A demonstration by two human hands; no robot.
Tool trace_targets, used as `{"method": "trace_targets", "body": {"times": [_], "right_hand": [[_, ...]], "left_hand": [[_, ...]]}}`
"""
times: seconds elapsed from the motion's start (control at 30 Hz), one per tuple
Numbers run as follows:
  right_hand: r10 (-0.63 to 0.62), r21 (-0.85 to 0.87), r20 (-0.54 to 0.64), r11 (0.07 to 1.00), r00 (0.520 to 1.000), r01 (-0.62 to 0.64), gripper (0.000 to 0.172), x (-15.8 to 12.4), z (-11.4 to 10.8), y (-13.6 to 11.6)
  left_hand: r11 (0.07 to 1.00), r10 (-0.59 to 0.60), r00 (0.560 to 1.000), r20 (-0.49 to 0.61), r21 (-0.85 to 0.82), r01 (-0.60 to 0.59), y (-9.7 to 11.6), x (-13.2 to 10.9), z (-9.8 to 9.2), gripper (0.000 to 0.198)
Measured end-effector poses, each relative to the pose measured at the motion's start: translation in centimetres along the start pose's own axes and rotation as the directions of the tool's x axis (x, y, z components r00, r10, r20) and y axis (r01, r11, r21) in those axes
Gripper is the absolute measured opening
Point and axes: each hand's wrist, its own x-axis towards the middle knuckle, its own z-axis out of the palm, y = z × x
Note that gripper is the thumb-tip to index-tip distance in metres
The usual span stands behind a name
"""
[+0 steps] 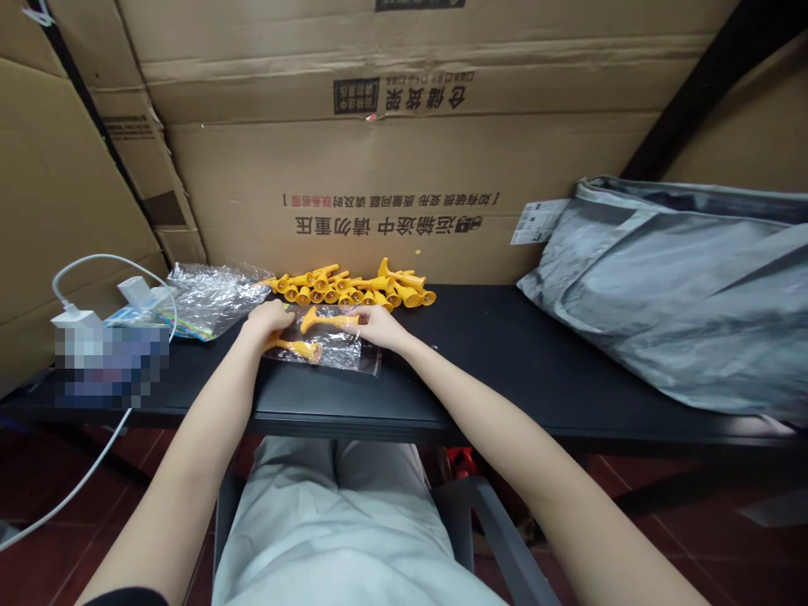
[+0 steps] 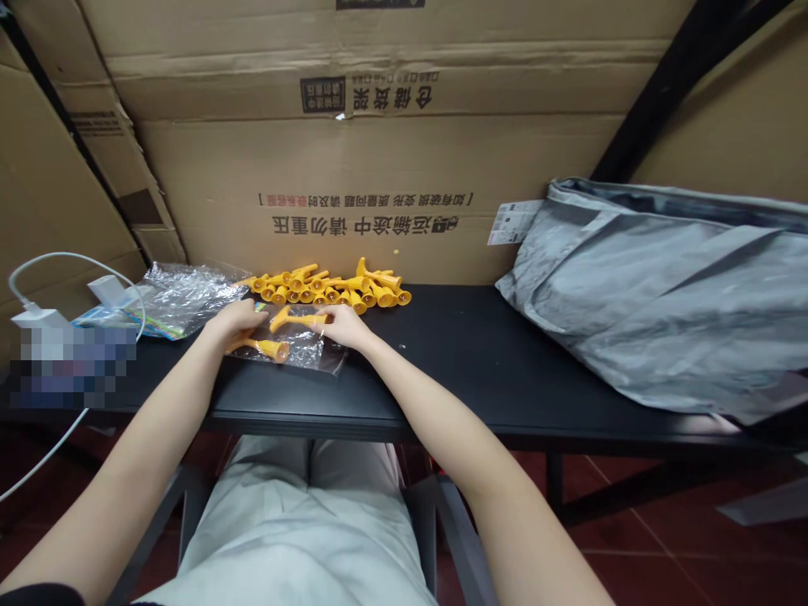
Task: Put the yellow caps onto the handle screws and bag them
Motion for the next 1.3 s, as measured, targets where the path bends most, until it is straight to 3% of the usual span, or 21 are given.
{"method": "trace_targets", "body": {"times": [0.13,0.4,0.63,0.77,1.0,1.1,1.23,1.3], "right_hand": [[0.028,-0.041,-0.012,0.999,1.000,-0.028,0.029,0.3,0.0,0.5],[-0.027,-0.098,-0.058,0.995,0.998,0.021,0.021,0.5,0.2,1.1],[0.030,0.072,-0.016,0.997,0.999,-0.029,0.043,0.6,0.5,2.3],[0.036,0.153,0.002,0.988,0.999,-0.036,0.042,1.0,0.9,2.9],[0.050,0.277,0.020,0.960,0.999,-0.054,0.042,1.2,1.4,2.6],[0.057,0.337,0.024,0.939,0.998,-0.061,0.046,1.2,1.2,2.4],[0.119,0.331,-0.087,0.940,0.989,-0.084,0.031,1.0,0.2,1.6],[0.138,0.405,0.021,0.904,0.990,-0.134,0.032,0.5,-0.5,0.7]], "left_hand": [[0.974,0.123,0.989,0.082,-0.204,-0.104,1.4,-0.5,0.5,0.030],[0.918,0.204,0.977,0.061,-0.358,-0.169,2.4,-0.5,1.5,0.022],[0.931,0.187,0.982,0.012,-0.321,-0.174,2.2,-0.5,1.5,0.022],[0.941,0.180,0.976,-0.124,-0.266,-0.208,2.3,-0.2,1.5,0.014],[0.923,0.223,0.953,-0.203,-0.269,-0.273,2.5,-0.1,1.8,0.020],[0.932,0.224,0.951,-0.212,-0.238,-0.272,2.2,0.2,2.0,0.022],[0.944,0.223,0.957,-0.186,-0.206,-0.260,1.9,0.6,2.1,0.024],[0.946,0.222,0.959,-0.179,-0.201,-0.256,1.8,0.7,2.1,0.025]]}}
